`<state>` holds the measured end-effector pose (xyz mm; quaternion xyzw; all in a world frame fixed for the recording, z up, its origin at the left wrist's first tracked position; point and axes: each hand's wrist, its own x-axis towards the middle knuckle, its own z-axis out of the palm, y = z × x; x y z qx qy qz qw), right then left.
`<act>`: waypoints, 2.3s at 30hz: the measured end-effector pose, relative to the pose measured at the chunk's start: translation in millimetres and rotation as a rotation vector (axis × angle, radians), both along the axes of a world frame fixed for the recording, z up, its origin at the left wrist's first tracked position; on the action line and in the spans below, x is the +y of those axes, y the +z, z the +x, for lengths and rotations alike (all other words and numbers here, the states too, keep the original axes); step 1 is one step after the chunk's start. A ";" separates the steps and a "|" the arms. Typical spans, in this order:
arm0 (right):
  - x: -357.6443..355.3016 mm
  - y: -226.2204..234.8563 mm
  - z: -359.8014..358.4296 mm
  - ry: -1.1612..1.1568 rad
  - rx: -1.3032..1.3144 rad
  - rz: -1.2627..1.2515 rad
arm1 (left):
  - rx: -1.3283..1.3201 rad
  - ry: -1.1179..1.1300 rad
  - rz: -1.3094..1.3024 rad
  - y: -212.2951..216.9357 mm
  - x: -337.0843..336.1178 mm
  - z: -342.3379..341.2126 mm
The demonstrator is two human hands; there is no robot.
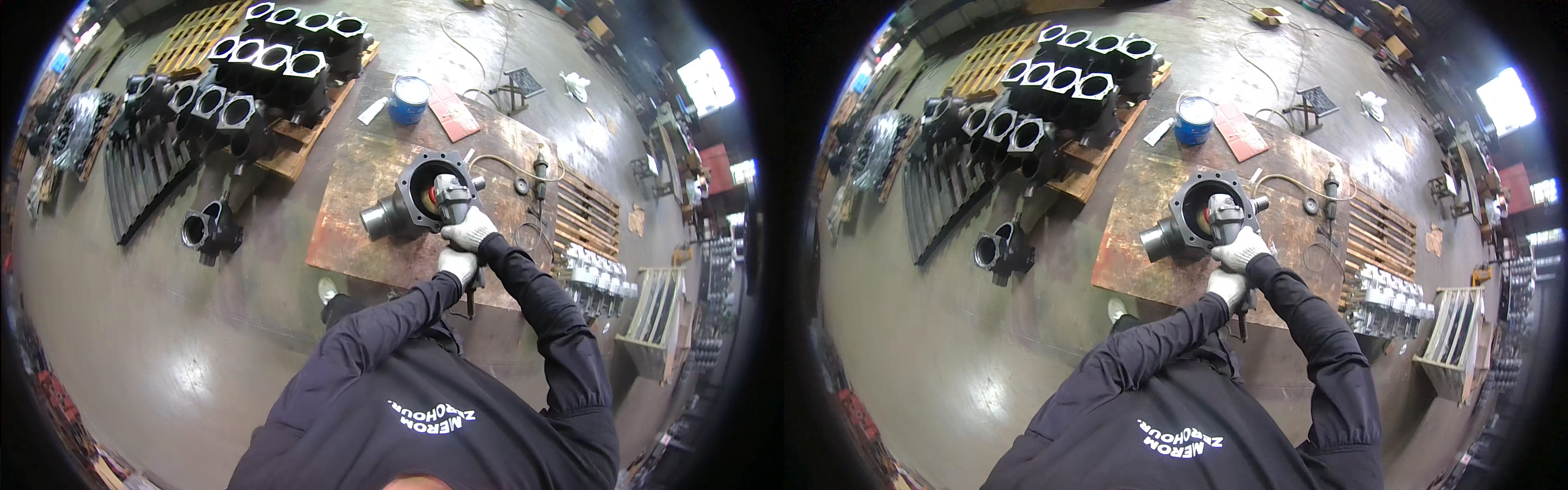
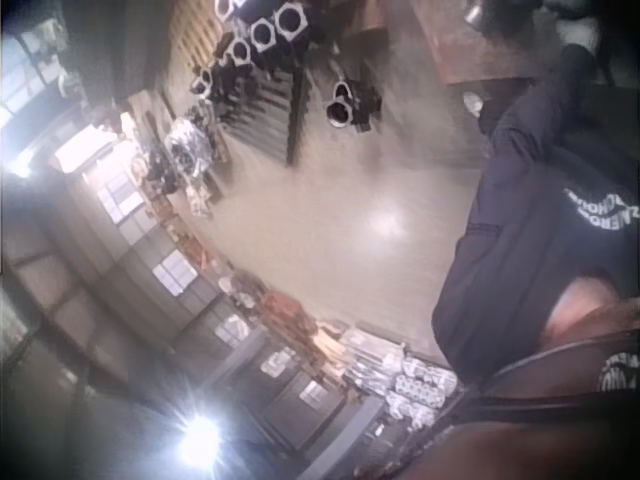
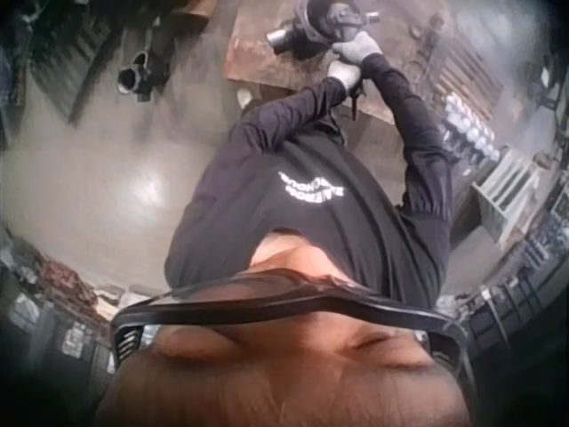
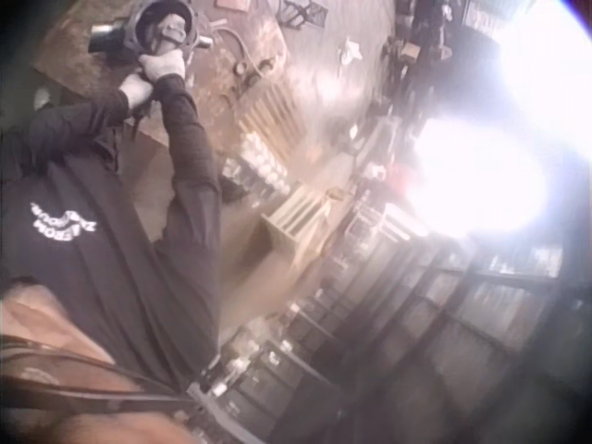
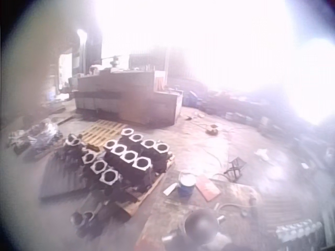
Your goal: The person uses an angle grinder to smooth the edges and surfaces of a black metal exhaust manifold. They rotate the part multiple times to access different areas, then place it on a workbench among similar parts.
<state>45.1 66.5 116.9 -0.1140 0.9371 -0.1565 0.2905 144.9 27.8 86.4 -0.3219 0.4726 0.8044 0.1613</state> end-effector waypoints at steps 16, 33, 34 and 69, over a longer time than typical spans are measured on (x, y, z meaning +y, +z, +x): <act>-93.8 10.6 66.3 -0.690 0.118 0.019 | 0.537 -0.687 -0.379 -33.7 -132.6 16.5; -171.5 5.8 77.5 -1.177 0.182 0.091 | 0.724 -1.248 -0.474 -39.5 -226.4 -25.2; -177.3 4.6 75.9 -1.232 0.187 0.085 | 0.746 -1.207 -0.397 -39.1 -231.8 -28.6; -195.0 -24.4 43.4 -1.534 0.086 0.020 | 0.448 -1.574 -0.157 -56.1 -254.4 -94.9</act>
